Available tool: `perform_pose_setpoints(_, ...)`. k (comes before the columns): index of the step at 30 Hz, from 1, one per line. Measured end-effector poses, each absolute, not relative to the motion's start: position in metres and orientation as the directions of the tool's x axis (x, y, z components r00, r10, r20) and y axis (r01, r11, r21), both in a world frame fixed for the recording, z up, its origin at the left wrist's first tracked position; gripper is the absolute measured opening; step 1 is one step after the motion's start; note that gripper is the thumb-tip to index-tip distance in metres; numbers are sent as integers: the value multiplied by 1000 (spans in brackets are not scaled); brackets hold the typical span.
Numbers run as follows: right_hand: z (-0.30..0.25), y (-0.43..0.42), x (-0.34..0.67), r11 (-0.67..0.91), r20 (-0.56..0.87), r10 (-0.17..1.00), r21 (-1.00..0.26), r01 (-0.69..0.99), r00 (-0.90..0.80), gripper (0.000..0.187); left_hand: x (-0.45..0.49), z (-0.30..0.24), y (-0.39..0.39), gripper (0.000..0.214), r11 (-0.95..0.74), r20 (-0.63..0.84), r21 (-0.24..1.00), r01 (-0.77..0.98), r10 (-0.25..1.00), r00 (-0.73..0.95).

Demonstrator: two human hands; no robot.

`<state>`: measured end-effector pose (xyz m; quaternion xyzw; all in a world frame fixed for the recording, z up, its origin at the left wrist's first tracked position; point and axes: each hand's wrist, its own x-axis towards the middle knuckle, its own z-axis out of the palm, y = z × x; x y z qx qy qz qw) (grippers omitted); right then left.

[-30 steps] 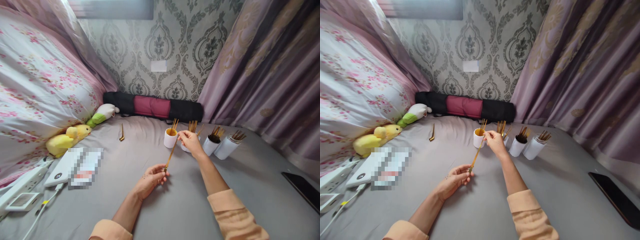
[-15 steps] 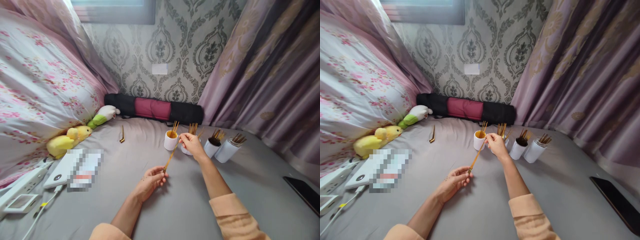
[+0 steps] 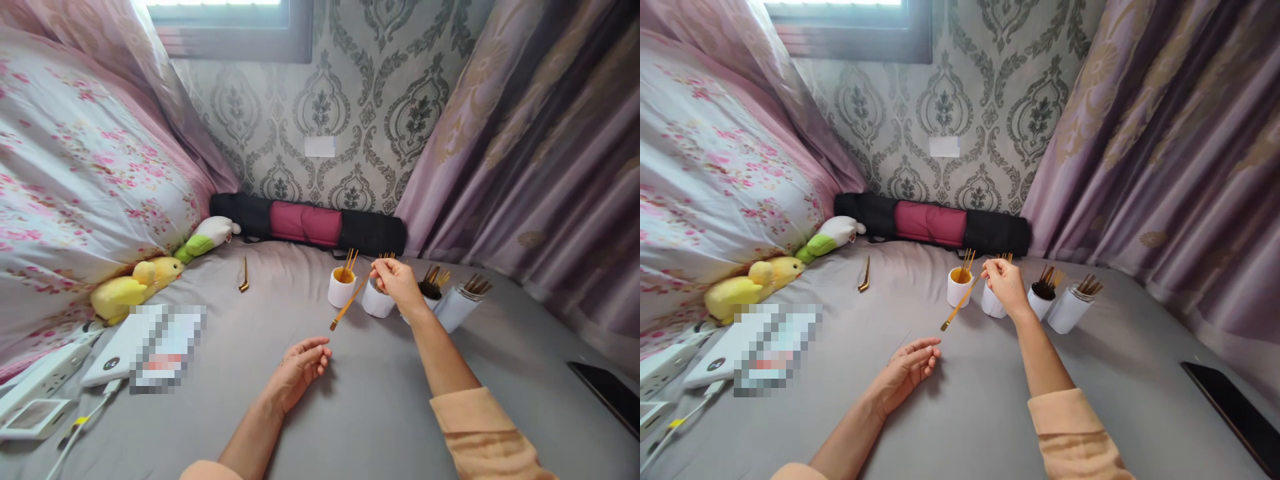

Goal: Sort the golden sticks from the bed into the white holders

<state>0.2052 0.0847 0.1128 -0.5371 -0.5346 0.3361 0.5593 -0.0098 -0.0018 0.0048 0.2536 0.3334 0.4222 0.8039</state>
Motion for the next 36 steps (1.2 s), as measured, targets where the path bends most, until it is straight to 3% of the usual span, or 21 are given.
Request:
perform_pose_setpoints(8,134,105,221,305,380,857,-918,252,348,38,-10,7,1,27,522,-321,656,-545,847,424)
perform_pose_setpoints(18,156,128,225,374,598,697,-774,511,396,38,-10,4,4,27,539,-337,634,-555,838,430)
perform_pose_setpoints(24,154,134,217,327,626,711,-697,638,319,35,-10,5,3,27,540,-338,628,-561,838,428)
perform_pose_setpoints(36,141,148,193,311,567,807,-645,698,164,24,-11,-1,4,30,526,-322,626,-576,847,423)
